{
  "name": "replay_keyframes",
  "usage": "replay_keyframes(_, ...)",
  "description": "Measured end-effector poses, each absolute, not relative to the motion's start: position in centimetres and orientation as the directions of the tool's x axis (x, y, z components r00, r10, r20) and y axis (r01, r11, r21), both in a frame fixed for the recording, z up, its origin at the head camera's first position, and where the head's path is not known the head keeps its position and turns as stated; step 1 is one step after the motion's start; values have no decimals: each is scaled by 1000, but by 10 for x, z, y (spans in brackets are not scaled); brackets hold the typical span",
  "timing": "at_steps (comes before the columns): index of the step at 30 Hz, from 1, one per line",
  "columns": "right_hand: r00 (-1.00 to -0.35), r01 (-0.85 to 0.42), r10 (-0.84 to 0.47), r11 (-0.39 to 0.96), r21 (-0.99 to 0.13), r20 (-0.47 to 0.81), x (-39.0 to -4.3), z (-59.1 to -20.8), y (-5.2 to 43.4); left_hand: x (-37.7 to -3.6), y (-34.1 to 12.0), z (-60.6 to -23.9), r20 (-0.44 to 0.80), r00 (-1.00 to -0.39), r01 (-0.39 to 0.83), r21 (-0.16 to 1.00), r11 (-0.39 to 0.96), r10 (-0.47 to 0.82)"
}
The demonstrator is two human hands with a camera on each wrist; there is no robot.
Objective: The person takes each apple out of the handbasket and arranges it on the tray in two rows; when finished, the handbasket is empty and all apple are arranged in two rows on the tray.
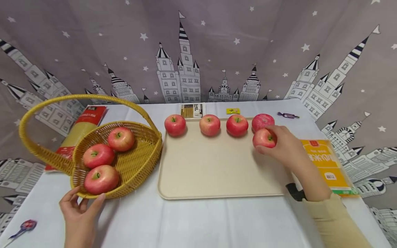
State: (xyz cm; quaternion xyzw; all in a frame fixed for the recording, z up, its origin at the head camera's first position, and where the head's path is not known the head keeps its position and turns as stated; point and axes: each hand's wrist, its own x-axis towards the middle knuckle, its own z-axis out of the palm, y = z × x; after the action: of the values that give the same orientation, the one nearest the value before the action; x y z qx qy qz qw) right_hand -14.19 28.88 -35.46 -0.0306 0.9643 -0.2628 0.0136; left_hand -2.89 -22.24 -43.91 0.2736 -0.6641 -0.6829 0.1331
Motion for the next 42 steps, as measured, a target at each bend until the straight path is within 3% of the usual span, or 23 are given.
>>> replay_keyframes(6, -982, 91, 4, 884, -458, -187, -139, -383, 309, -30, -224, -441, -173, -813, -139, 985, -104, -556)
replay_keyframes(23, -990, 61, 6, 920, -387, -141, -138, -390, 300, -27, -227, -444, -175, -814, -151, 985, -89, -554)
replay_keyframes(27, -1000, -12, -9, 931, -366, 8, -134, -379, 281, -29, -227, -442, -188, -824, -178, 981, -71, -535)
replay_keyframes(33, -972, -232, -185, 833, -503, 141, -134, -356, 204, -36, -224, -438, -144, -850, -132, 989, -59, -506)
replay_keyframes(36, -915, -400, -351, 731, -552, 198, -142, -356, 146, -35, -226, -438, -146, -847, -131, 989, -65, -510)
replay_keyframes(42, -701, -668, -673, 505, -547, 235, -154, -365, 18, -28, -230, -439, -198, -829, -198, 978, -57, -523)
